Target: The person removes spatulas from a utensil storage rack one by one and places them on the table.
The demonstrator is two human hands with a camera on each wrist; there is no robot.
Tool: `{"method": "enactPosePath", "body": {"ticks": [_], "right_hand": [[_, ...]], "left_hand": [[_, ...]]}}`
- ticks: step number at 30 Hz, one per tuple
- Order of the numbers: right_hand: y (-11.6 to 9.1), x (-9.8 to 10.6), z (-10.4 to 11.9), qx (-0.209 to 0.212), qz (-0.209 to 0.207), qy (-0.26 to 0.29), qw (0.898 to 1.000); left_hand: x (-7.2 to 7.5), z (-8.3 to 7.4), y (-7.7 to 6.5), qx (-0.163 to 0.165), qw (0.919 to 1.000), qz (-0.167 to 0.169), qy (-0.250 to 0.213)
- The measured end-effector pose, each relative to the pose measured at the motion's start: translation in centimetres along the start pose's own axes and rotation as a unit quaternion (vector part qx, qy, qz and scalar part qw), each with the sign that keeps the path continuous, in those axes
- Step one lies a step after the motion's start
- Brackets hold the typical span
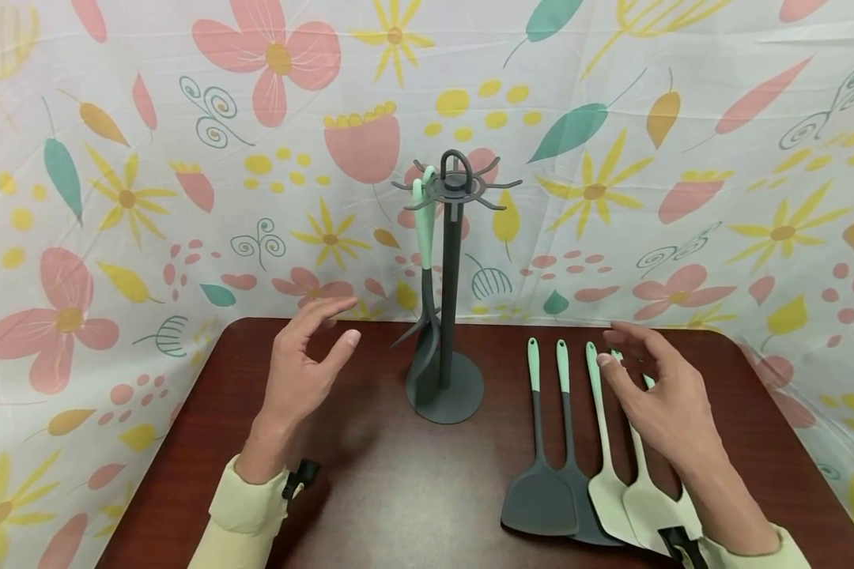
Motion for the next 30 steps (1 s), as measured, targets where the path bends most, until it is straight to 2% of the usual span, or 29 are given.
{"method": "enactPosePath", "body": {"ticks": [5,16,30], "right_hand": [[0.3,-1.0,1.5,0.043,-0.013,-0.002,0.999],[0.6,-3.2,4.8,0.099,-0.005,0.018,0.995],[1.6,-5.0,7.8,0.122,0.009,0.035,0.992]], "left_hand": [[0.5,0.3,-0.1,0.001,1.0,-0.007,0.002],[0.4,0.1,-0.1,0.006,1.0,-0.002,0.0],[-0.1,-0.1,0.1,0.002,0.9999,0.01,-0.007]]}}
Point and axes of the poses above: each hand's wrist, its own y-axis towards the middle knuckle, its own x-axis out of the back of the hand, z = x × y, the point moved 7 cm from there along y, towards the middle knuckle, and after that the axes turned 5 degrees about -x, right-handed, at the moved point
